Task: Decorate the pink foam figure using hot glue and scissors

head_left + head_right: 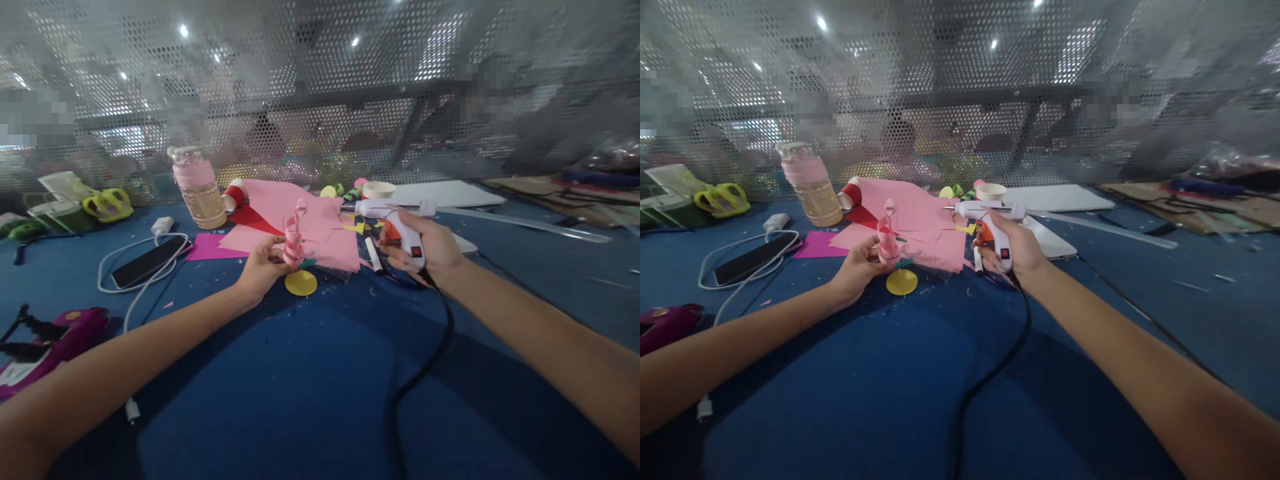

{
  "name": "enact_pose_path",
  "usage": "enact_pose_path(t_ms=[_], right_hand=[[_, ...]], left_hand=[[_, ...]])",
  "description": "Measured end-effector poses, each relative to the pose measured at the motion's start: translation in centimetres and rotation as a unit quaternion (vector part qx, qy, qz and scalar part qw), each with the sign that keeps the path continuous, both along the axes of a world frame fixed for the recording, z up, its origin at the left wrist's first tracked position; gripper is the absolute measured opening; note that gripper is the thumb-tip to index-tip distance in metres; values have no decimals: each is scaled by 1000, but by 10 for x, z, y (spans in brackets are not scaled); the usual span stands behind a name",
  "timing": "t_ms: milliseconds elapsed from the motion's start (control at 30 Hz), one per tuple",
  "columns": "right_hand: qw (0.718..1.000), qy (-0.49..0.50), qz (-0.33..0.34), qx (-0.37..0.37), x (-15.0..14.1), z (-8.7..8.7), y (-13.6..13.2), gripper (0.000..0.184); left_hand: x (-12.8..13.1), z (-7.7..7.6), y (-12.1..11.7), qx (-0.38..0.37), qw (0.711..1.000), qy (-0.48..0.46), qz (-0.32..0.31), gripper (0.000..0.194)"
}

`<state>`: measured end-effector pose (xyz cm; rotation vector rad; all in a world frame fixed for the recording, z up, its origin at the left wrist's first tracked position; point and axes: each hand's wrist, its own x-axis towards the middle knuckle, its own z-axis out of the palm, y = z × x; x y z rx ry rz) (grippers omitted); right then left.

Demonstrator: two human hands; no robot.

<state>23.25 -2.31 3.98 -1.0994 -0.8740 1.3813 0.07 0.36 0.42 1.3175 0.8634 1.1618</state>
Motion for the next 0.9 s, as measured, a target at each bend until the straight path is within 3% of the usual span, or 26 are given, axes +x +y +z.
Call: enact_pose_path(t_ms=[133, 367, 733, 900], right_hand=[[999, 23, -42, -6, -2, -5, 2, 29], [999, 17, -30, -26, -10, -15, 2, 28], [998, -24, -39, 35, -8, -28, 8, 14], [993, -71, -18, 95, -10, -33, 7, 32]], left_hand=[[0, 1, -1, -6, 1000, 13, -25, 40], [0, -1, 2, -19, 999, 37, -30, 38], [-1, 0, 2, -5, 1000, 11, 0, 38], [1, 2, 0, -11, 1000, -10, 16, 34]])
